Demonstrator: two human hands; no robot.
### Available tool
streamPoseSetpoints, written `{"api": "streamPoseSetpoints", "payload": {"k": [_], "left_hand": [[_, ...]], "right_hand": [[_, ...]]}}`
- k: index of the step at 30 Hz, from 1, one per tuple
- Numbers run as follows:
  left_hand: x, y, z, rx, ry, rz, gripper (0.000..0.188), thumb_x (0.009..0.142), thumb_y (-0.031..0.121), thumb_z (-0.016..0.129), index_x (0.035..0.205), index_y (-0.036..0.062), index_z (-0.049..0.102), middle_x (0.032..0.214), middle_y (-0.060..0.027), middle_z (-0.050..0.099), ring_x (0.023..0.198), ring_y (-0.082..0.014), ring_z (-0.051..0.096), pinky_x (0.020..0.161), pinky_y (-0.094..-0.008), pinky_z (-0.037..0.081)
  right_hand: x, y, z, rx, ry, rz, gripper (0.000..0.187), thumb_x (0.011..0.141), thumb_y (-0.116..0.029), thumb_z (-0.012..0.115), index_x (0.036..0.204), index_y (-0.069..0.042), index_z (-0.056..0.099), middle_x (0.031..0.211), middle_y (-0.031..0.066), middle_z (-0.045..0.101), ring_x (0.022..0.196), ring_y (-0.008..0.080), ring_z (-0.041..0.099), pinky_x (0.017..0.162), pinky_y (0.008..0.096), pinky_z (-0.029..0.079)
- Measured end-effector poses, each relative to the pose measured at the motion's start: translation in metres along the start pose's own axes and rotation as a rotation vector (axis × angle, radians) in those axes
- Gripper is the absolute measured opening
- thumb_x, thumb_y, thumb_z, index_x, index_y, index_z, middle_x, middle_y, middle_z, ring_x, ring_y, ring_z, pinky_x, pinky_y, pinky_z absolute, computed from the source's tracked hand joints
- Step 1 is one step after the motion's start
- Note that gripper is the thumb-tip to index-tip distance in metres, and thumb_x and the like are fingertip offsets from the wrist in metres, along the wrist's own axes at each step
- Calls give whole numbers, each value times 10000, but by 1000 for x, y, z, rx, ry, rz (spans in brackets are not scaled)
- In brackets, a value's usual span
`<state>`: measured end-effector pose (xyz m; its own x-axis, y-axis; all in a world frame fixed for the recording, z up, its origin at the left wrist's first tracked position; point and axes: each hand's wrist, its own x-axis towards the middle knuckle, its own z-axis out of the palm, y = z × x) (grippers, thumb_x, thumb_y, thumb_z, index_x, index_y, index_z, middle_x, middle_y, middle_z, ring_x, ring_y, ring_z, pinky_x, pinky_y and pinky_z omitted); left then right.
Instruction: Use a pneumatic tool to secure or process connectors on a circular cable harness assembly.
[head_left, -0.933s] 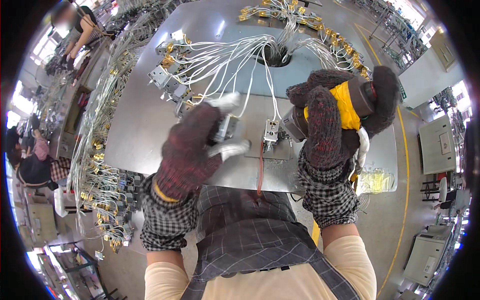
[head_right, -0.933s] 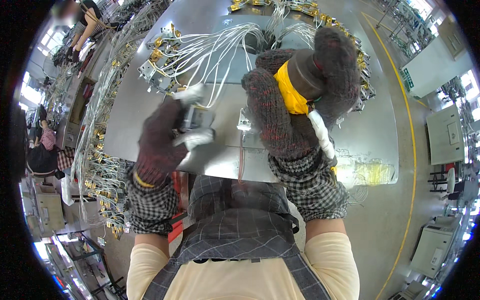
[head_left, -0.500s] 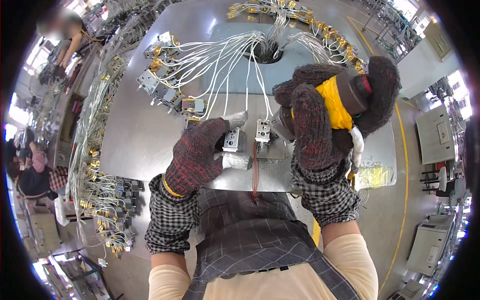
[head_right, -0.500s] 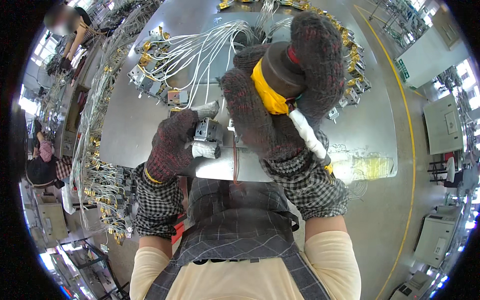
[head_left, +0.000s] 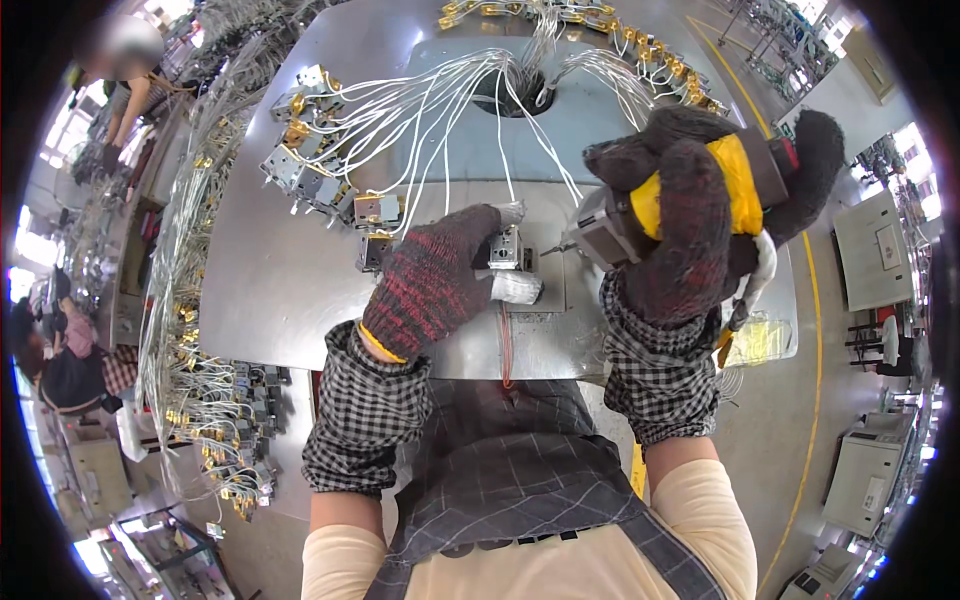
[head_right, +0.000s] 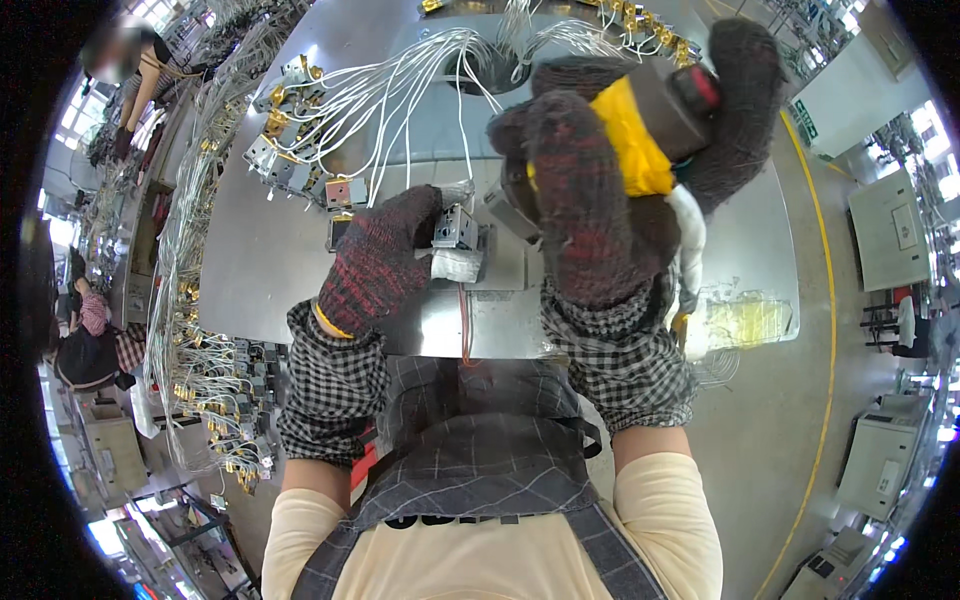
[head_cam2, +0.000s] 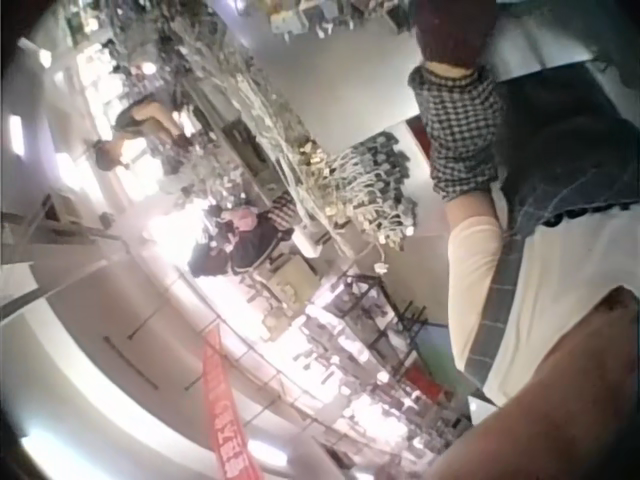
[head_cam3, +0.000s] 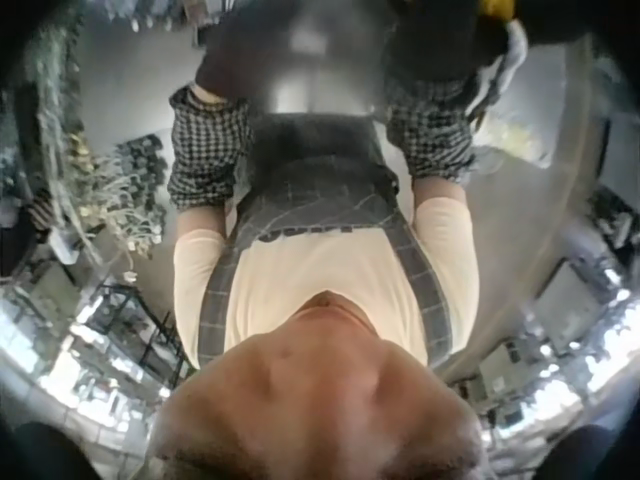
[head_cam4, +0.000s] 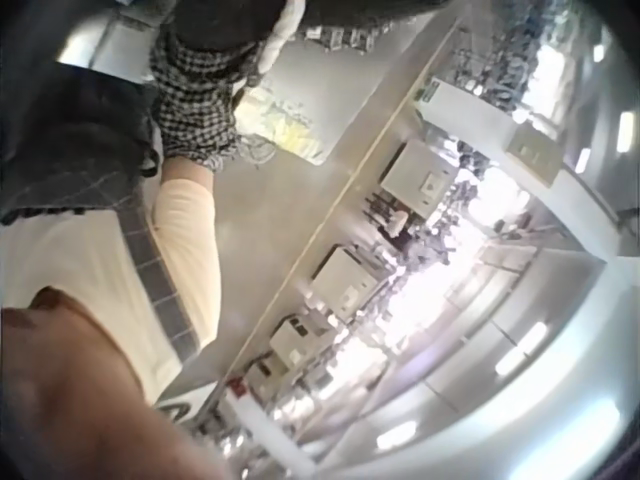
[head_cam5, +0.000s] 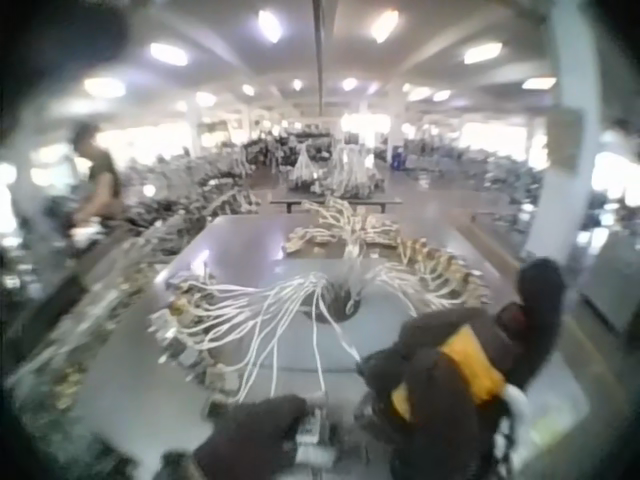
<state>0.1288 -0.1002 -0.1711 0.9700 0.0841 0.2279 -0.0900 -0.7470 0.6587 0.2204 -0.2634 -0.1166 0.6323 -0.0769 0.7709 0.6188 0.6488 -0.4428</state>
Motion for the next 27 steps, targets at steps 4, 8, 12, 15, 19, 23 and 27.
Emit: {"api": "streamPoseSetpoints", "payload": {"k": [4,8,12,15,19,23,27], "left_hand": [[1,5,0,-32,8,-20,719,667,501,828,1201,68,617,925,-139,687,831,-276,694,743,-376,549],[4,16,1,13,-85,-30,686,696,493,812,1176,49,605,995,-152,678,872,-316,685,746,-401,545],[1,21,-1,80,-76,-15,645,730,495,784,1152,42,601,1048,-158,661,913,-343,664,790,-431,528],[-8,25,1,-37,-42,-44,630,763,523,738,1159,52,601,1098,-168,652,956,-349,650,820,-443,517],[-54,24,-13,554,466,139,668,791,460,764,1304,87,555,1225,-172,621,975,-394,666,767,-429,569],[-97,-16,-6,560,429,-120,653,782,273,792,1350,90,526,1275,-174,586,943,-317,684,747,-382,569],[-96,4,-37,62,384,-122,641,749,49,780,1345,86,547,1248,-149,607,962,-209,687,746,-317,558]], "right_hand": [[-4,-12,19,-136,60,91,716,872,-124,673,1464,-178,275,1033,195,616,806,272,654,714,458,585],[-6,-6,5,-332,-39,54,651,902,-336,620,1447,-122,334,1216,178,547,1011,279,604,863,433,543],[-9,-5,-2,-711,-169,-20,713,933,-547,567,1429,-66,393,1400,162,479,1215,285,555,1013,408,502],[-19,-6,5,-579,-146,-25,701,890,-216,666,1467,-111,282,1229,185,561,1006,278,634,838,423,580],[-18,-2,8,-452,-81,3,793,864,-40,716,1485,-148,236,1116,186,611,888,262,672,740,431,620],[-13,-1,19,-384,-65,18,795,858,-25,717,1485,-166,248,1079,173,623,869,246,671,727,430,621],[-15,-1,20,-308,-51,70,773,863,-30,711,1478,-165,263,1034,162,637,830,237,673,710,416,616]]}}
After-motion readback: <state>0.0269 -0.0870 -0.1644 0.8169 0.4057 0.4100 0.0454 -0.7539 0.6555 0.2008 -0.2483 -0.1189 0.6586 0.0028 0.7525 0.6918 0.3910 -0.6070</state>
